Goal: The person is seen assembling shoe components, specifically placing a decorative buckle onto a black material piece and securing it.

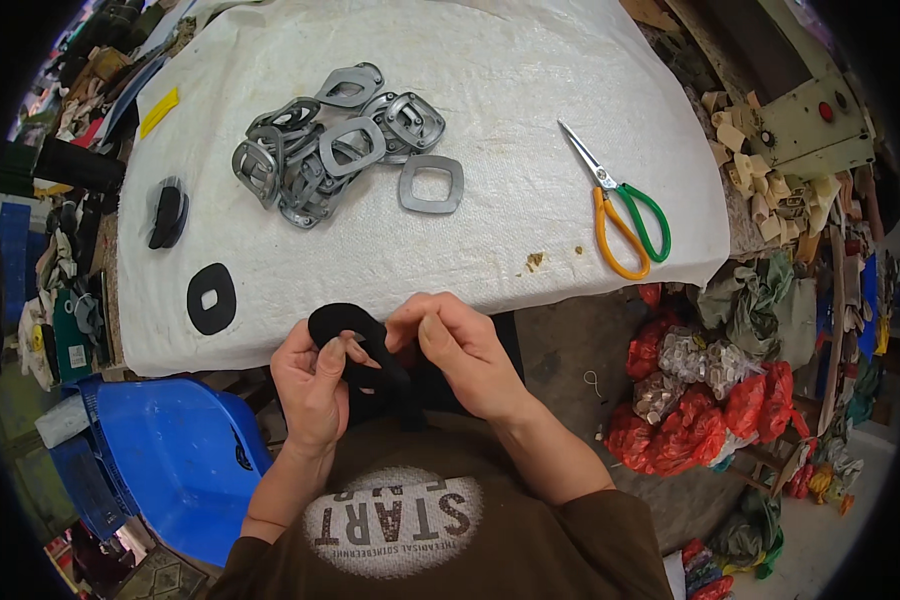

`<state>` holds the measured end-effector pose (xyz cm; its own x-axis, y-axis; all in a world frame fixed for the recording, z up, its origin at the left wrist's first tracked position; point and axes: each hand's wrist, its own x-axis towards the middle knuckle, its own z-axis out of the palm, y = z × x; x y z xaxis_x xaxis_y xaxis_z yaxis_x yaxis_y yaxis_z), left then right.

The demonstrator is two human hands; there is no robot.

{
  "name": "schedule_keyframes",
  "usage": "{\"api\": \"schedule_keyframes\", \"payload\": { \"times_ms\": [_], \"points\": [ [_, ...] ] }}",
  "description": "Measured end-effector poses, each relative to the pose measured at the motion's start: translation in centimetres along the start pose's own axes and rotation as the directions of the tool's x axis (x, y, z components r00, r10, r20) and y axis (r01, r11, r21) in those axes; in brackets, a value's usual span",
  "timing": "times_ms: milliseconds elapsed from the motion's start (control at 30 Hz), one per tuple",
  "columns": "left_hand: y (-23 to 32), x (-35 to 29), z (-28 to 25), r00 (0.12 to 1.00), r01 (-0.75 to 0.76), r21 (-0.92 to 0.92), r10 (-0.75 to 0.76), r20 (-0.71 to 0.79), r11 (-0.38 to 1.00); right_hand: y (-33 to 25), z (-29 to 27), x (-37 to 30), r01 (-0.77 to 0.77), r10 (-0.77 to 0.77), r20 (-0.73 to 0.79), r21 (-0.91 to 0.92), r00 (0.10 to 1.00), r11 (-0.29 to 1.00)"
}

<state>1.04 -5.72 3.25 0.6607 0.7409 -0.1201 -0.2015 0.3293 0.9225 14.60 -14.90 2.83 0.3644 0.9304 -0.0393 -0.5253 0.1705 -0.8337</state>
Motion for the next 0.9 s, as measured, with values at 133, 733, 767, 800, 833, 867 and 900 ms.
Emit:
{"api": "schedule_keyframes", "payload": {
  "times_ms": [133,733,767,800,833,867,900],
  "points": [
    [0.3,0.1,0.2,1.0,0.008,0.051,-0.007,-0.018,0.999,-0.1,0.7,-0.2,0.026,-0.025,0.022,-0.065,0.999,0.998],
    [0.6,-0.3,0.0,0.99,-0.089,0.119,0.074,0.124,0.989,1.3,1.4,-0.3,-0.049,-0.033,0.162,0.476,0.986,0.878],
    [0.7,-0.4,0.0,0.99,-0.09,0.119,0.076,0.122,0.989,1.1,1.2,-0.6,-0.066,0.025,0.101,0.423,0.995,0.904],
    [0.8,-0.3,0.0,0.995,-0.022,0.073,0.015,0.094,0.997,1.0,1.0,-0.7,-0.088,0.08,0.036,0.369,0.996,0.925],
    [0.8,-0.2,0.0,0.996,0.046,0.025,-0.048,0.069,0.999,0.7,1.2,-0.6,-0.089,0.081,0.038,0.369,0.996,0.925],
    [0.8,0.0,0.0,0.997,0.046,0.024,-0.047,0.068,0.999,0.1,1.5,-0.4,-0.061,0.084,-0.046,0.371,0.995,0.927],
    [1.0,0.2,-0.1,0.997,0.062,0.041,-0.064,0.053,0.997,-0.2,1.8,-0.3,-0.032,0.087,-0.132,0.373,0.987,0.927]
  ]
}}
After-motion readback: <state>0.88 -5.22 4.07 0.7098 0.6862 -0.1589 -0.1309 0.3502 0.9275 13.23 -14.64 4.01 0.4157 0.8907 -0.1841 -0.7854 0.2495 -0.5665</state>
